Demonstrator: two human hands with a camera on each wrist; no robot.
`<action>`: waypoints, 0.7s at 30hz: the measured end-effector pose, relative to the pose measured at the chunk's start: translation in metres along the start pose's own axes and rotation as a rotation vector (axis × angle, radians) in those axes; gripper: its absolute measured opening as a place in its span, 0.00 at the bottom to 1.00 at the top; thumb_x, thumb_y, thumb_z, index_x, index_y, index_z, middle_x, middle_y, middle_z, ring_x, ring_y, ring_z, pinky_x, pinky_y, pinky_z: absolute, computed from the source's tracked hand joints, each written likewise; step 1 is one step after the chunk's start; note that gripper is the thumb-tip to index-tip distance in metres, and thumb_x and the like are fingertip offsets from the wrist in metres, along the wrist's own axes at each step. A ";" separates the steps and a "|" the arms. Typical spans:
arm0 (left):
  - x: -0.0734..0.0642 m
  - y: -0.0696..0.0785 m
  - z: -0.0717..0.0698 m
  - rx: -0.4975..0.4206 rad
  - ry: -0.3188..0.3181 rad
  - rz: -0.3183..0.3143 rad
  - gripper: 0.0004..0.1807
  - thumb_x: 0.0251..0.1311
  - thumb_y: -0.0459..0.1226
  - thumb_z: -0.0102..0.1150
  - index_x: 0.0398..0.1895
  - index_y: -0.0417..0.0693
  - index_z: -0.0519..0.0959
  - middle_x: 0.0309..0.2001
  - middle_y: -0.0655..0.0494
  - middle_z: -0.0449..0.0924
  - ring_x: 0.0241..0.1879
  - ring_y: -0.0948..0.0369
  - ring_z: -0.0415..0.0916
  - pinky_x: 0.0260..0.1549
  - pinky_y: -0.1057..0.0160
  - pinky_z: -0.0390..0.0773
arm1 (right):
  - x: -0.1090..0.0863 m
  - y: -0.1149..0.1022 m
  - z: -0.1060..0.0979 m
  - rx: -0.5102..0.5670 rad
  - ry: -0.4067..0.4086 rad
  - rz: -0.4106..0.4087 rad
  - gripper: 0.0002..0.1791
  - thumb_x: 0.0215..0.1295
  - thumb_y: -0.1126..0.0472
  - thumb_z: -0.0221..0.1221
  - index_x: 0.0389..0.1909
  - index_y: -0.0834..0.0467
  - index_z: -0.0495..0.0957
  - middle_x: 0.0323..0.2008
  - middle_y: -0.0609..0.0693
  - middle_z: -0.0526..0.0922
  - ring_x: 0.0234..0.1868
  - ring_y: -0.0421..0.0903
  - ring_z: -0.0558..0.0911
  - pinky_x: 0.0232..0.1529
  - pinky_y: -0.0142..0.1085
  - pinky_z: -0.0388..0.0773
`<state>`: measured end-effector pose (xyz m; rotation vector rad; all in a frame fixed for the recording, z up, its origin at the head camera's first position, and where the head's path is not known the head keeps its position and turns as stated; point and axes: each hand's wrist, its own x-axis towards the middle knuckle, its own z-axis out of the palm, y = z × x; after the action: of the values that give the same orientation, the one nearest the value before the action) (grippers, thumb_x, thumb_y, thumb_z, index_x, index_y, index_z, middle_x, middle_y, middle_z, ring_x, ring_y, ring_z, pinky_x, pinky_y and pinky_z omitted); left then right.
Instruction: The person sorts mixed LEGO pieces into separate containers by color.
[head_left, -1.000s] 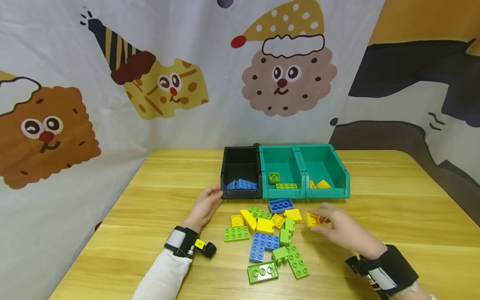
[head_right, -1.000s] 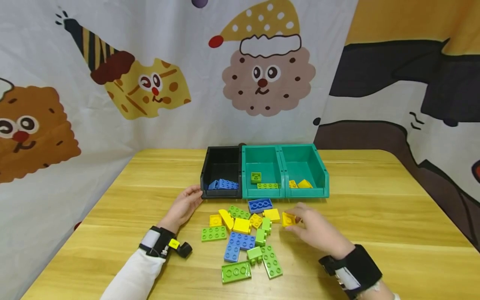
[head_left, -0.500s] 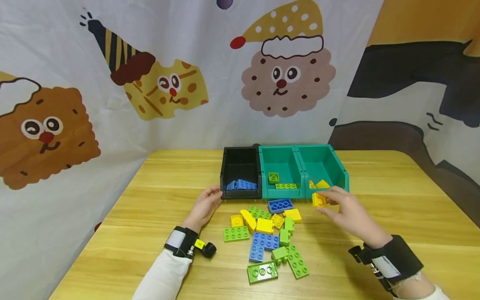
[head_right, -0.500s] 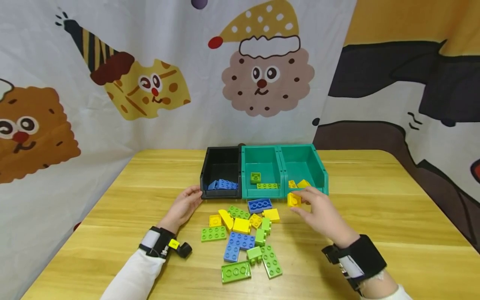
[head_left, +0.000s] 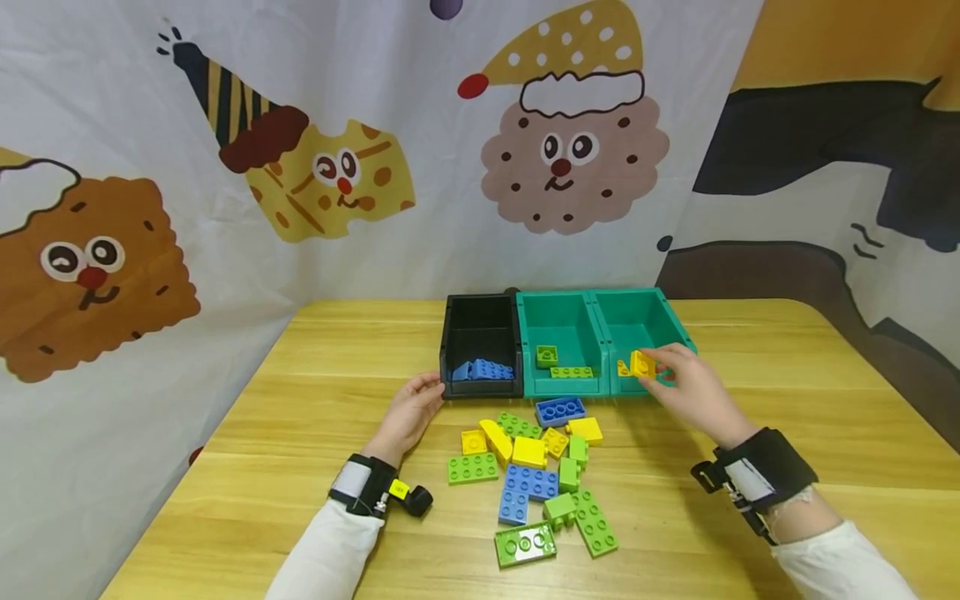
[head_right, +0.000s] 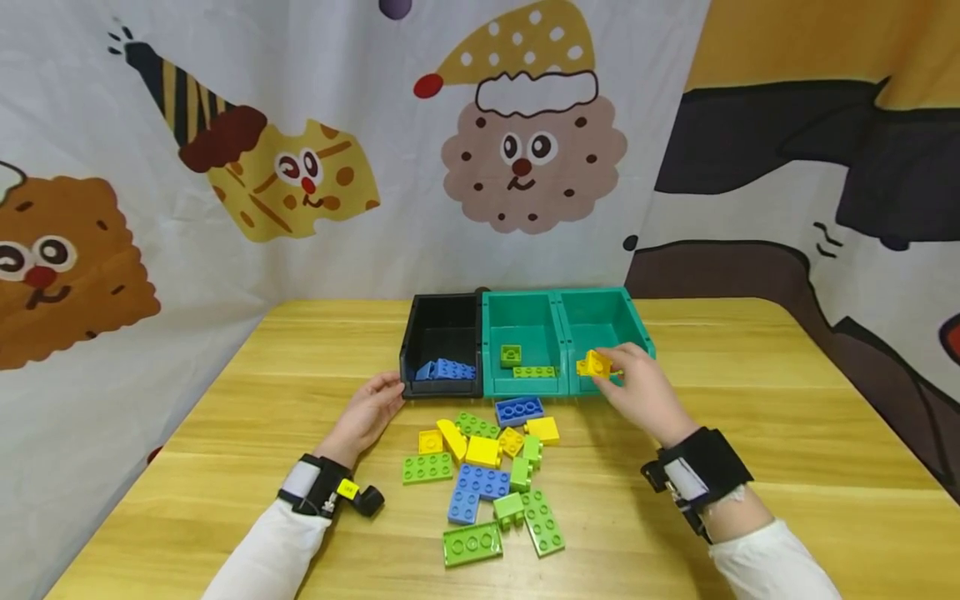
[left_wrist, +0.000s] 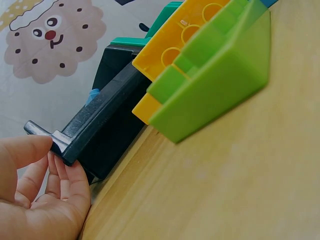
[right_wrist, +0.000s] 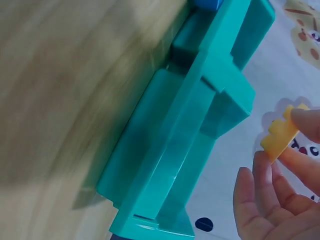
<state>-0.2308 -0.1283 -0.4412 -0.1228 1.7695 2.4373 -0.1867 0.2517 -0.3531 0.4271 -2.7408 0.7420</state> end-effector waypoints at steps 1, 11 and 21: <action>0.000 0.000 0.000 0.001 0.002 0.001 0.11 0.64 0.27 0.50 0.49 0.39 0.69 0.39 0.57 0.69 0.37 0.65 0.69 0.40 0.72 0.73 | 0.003 0.002 0.000 0.002 -0.011 0.009 0.24 0.58 0.68 0.62 0.56 0.72 0.72 0.46 0.66 0.75 0.41 0.58 0.77 0.37 0.47 0.76; 0.001 0.000 0.002 0.011 0.012 -0.005 0.13 0.64 0.28 0.51 0.51 0.37 0.68 0.41 0.56 0.69 0.37 0.66 0.69 0.40 0.72 0.74 | 0.035 0.016 0.004 -0.041 -0.062 0.087 0.24 0.62 0.62 0.60 0.55 0.73 0.72 0.48 0.70 0.78 0.41 0.60 0.79 0.38 0.50 0.77; 0.001 0.000 0.001 -0.011 0.002 0.000 0.10 0.64 0.27 0.51 0.48 0.40 0.70 0.40 0.57 0.69 0.37 0.66 0.69 0.39 0.72 0.73 | 0.052 0.028 0.024 -0.146 -0.111 0.119 0.17 0.61 0.63 0.60 0.45 0.73 0.73 0.40 0.71 0.80 0.36 0.61 0.80 0.35 0.50 0.77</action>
<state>-0.2320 -0.1276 -0.4410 -0.1263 1.7563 2.4479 -0.2490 0.2513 -0.3688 0.2843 -2.9215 0.5551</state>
